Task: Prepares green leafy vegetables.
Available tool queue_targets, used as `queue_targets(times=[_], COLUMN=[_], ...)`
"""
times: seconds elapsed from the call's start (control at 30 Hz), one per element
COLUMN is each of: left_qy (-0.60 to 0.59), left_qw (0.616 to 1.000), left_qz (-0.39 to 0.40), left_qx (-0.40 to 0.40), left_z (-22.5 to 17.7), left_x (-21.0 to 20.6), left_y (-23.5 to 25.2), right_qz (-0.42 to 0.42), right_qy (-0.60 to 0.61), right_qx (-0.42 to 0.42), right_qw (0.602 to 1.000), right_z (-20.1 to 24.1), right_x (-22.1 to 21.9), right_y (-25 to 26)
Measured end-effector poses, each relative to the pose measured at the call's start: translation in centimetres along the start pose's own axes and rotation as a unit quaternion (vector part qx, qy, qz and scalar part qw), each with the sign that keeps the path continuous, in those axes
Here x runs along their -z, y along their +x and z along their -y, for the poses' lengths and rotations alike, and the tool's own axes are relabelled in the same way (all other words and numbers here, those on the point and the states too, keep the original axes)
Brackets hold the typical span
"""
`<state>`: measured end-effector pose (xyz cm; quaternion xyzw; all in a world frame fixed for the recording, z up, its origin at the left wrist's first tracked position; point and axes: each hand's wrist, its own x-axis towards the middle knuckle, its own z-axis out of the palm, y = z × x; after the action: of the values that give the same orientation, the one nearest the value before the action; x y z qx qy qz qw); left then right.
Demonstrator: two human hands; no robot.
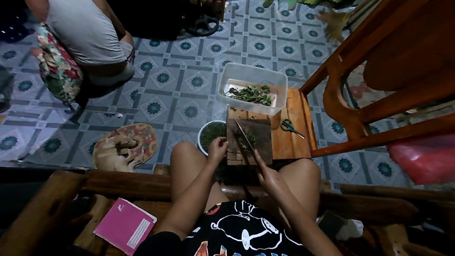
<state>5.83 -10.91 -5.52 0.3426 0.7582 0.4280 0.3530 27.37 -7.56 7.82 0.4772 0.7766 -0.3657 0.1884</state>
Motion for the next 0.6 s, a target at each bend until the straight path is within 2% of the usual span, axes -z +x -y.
queue_targets(times=[0.17,0.6], left_qy=[0.02,0.038], left_qw=[0.999,0.999], left_qz=[-0.007,-0.003], left_qx=[-0.025,-0.022], left_z=[0.08,-0.23], left_x=[-0.2,-0.03], left_y=[0.15,0.1], right_qz=[0.007,0.016], right_qy=[0.003,0.004], right_qx=[0.0,0.021], right_qw=[1.0,1.0], right_z=[-0.56,-1.08], right_x=[-0.27,-0.65], right_y=[0.3,0.19])
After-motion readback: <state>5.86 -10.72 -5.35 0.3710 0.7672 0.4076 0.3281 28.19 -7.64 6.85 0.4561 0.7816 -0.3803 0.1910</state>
